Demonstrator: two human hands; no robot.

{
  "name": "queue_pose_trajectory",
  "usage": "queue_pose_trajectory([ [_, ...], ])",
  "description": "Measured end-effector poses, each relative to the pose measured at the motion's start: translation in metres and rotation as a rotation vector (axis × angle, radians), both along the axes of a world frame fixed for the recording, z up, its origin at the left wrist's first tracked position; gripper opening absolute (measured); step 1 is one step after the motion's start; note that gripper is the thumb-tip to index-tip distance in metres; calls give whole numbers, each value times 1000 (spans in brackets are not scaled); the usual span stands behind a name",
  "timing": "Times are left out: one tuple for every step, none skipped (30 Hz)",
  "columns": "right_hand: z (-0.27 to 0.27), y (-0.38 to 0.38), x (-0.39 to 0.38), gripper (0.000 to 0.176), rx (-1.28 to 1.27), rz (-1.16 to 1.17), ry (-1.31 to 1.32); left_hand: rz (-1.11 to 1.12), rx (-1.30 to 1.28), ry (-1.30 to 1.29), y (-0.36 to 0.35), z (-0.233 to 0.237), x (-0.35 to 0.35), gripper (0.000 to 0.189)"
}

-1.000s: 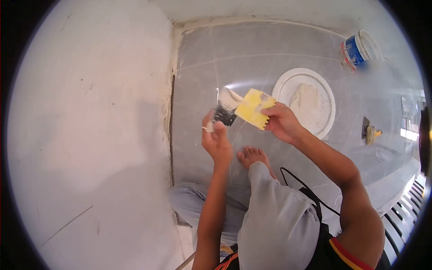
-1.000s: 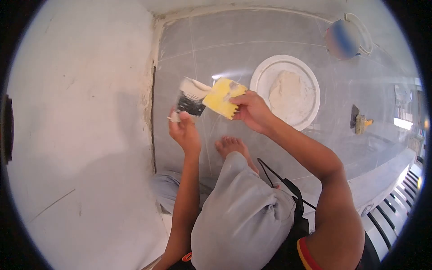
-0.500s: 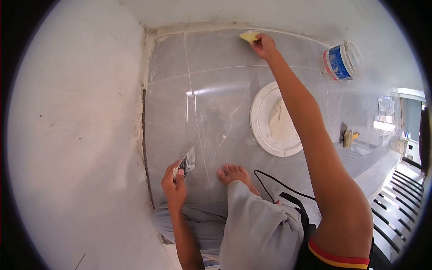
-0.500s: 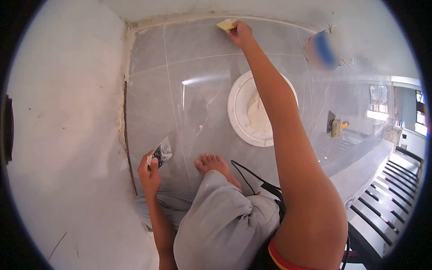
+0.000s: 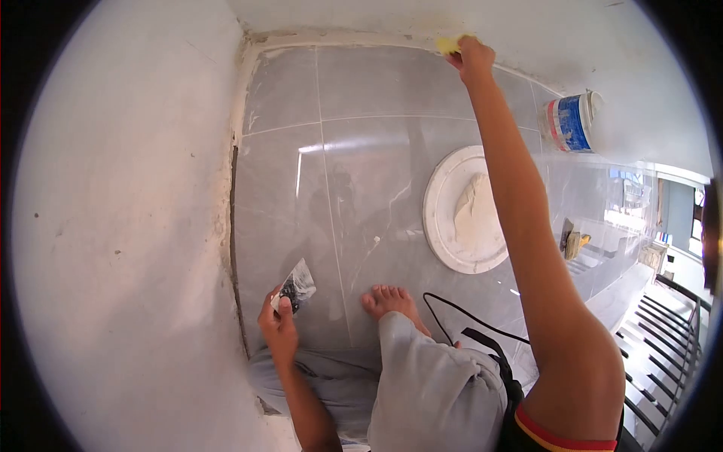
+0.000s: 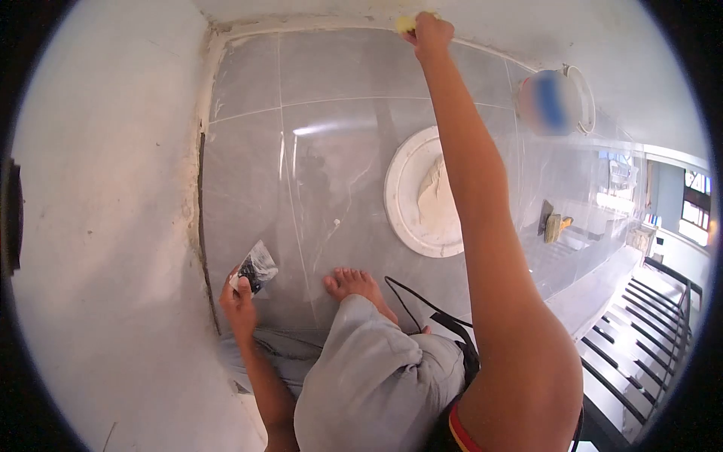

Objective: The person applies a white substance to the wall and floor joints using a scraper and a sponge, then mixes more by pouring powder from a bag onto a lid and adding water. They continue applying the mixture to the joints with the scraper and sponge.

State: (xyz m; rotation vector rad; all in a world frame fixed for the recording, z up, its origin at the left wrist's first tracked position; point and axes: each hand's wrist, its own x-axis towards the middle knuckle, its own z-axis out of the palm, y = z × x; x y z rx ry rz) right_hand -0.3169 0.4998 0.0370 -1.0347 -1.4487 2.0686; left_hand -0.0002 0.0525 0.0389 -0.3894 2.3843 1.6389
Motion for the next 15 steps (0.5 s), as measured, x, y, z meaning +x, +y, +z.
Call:
queue_pose_trajectory([
  [-14, 7, 8, 17, 241, -53, -56, -1, 4, -33, -2, 0, 1, 37],
  [-30, 12, 15, 18, 478, -109, -112, -2, 5, -36, -2, 0, 2, 37],
  [-41, 11, 17, 18, 477, -109, -112, -1, 26, -32, -3, -1, 1, 36],
  [-51, 10, 17, 22, 696, -183, -248, 1, 47, -28, -5, -2, 2, 35],
  [-61, 10, 16, 26, 914, -257, -385, 2, 45, -28, -7, -3, 2, 35],
  [-66, 8, 13, 26, 913, -256, -382, 11, 48, -30, -8, -5, 3, 35],
  [-71, 5, 8, 27, 873, -268, -423, 22, 52, -34, -10, -6, 3, 35],
  [-76, 3, 3, 27, 835, -278, -465, 28, 53, -33, -11, -6, 3, 35],
  [-73, -6, 0, 27, 838, -272, -463, 35, 63, -21, -13, -7, 3, 35],
  [-70, -15, -4, 26, 844, -269, -491, 43, 72, -11, -14, -7, 4, 36],
  [-67, -25, -8, 26, 849, -265, -516, 52, 72, -12, -15, -6, 5, 36],
  [-66, -31, -11, 26, 851, -258, -513, 60, 88, -4, -15, -3, 4, 36],
  [-65, -36, -14, 26, 895, -233, -536, 65, 101, 4, -15, -1, 3, 36],
  [-65, -41, -16, 27, 939, -210, -558, 68, 100, 4, -15, -1, 2, 36],
  [-65, -47, -18, 27, 937, -208, -558, 65, 105, 3, -15, 0, 2, 36],
])
